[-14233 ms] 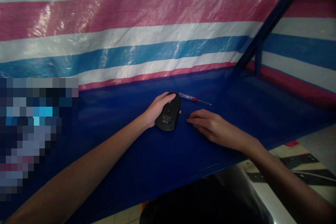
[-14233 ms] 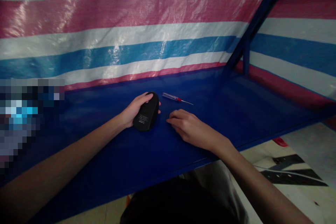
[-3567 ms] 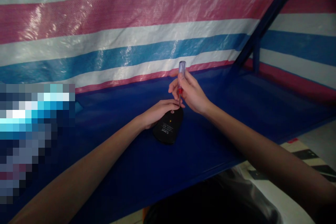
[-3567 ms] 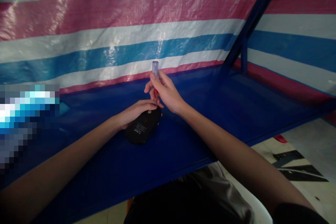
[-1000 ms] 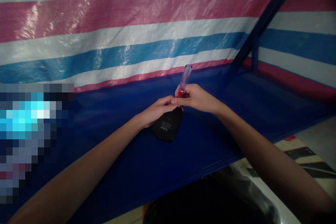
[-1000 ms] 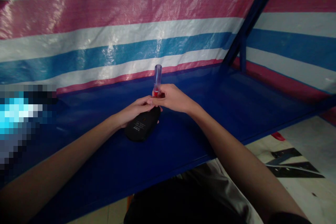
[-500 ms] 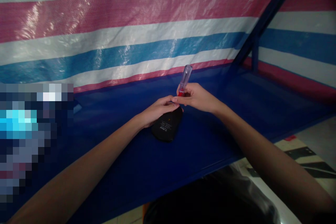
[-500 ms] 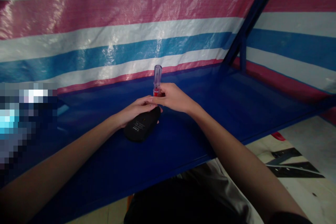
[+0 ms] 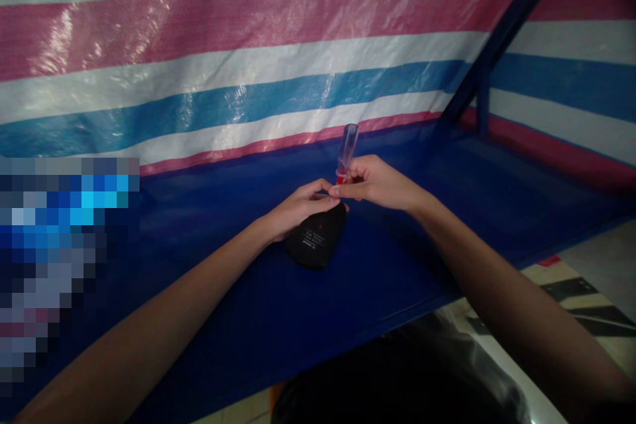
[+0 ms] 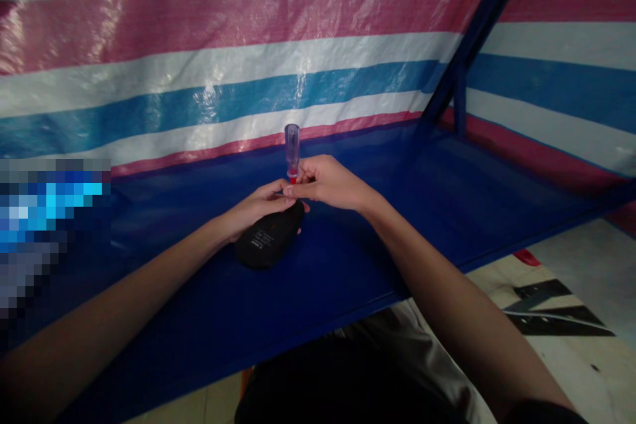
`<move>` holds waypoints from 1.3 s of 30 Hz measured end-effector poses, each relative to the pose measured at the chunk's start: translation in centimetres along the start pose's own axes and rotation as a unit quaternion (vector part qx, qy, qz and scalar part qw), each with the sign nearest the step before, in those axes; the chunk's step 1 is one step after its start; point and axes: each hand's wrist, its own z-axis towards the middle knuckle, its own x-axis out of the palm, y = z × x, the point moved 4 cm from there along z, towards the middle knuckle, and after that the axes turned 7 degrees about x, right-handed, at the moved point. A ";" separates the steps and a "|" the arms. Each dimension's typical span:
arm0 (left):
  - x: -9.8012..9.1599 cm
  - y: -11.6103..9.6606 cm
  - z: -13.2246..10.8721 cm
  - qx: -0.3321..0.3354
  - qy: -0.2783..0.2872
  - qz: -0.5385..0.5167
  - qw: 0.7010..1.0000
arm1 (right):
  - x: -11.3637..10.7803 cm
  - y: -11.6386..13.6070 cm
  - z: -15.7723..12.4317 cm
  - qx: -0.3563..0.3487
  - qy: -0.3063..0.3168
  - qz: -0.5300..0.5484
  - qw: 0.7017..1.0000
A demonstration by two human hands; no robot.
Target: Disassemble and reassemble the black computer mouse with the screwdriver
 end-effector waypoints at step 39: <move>0.2 -0.2 0.0 0.007 0.000 0.008 1.000 | 0.2 0.1 -0.2 0.005 0.028 -0.018 0.999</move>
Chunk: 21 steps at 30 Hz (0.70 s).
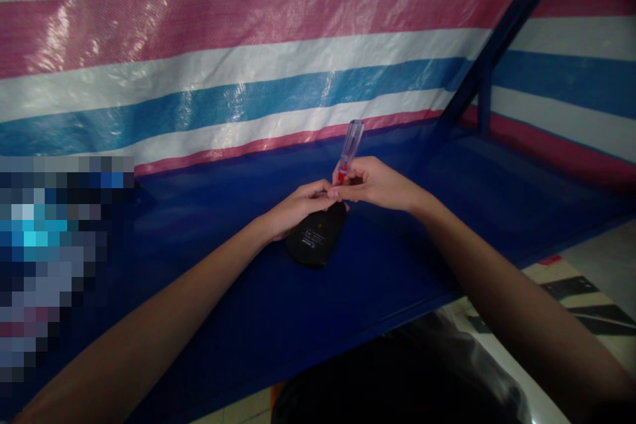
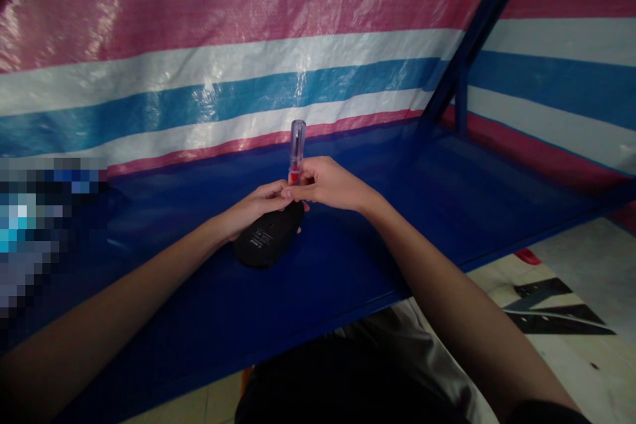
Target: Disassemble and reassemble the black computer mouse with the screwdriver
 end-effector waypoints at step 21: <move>0.1 -0.1 0.1 0.010 0.011 0.006 1.000 | 0.0 0.3 -0.2 -0.007 0.053 0.078 0.996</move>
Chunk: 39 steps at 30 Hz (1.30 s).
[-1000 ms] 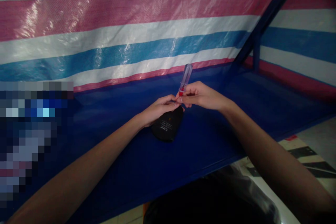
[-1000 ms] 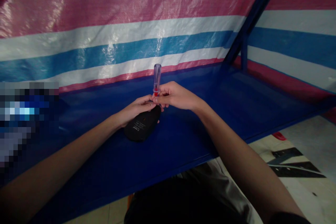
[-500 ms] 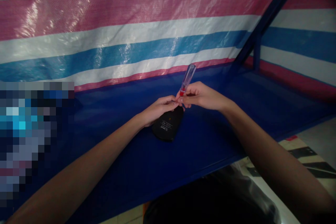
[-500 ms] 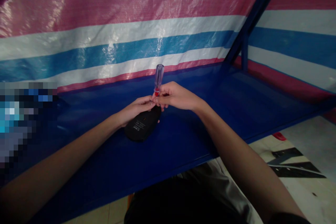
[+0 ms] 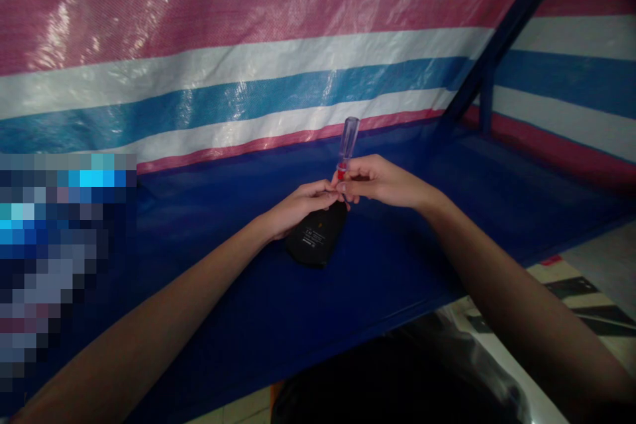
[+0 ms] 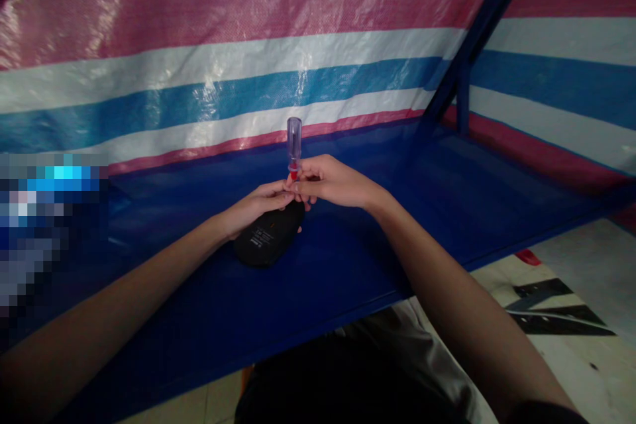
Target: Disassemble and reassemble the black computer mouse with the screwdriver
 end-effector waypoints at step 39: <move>0.1 -0.1 0.1 -0.011 -0.012 -0.008 1.000 | -0.8 0.6 -0.2 -0.035 -0.152 -0.184 0.971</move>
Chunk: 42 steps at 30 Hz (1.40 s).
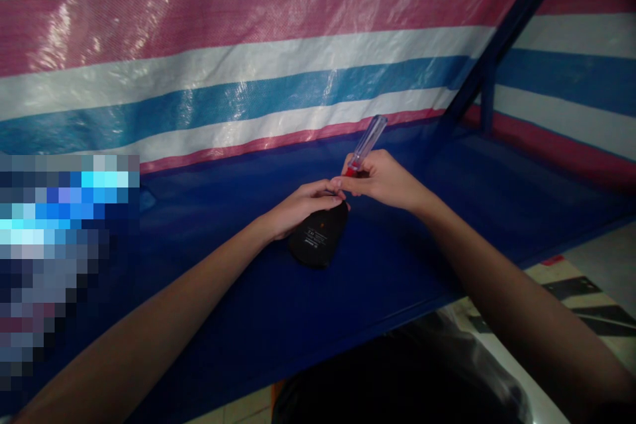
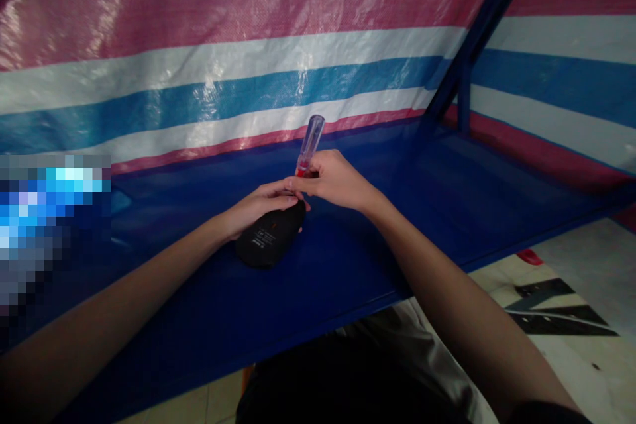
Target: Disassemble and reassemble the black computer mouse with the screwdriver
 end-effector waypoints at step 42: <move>-0.3 0.3 0.0 -0.023 -0.012 0.006 1.000 | -0.8 -1.7 0.3 0.025 -0.059 -0.215 0.975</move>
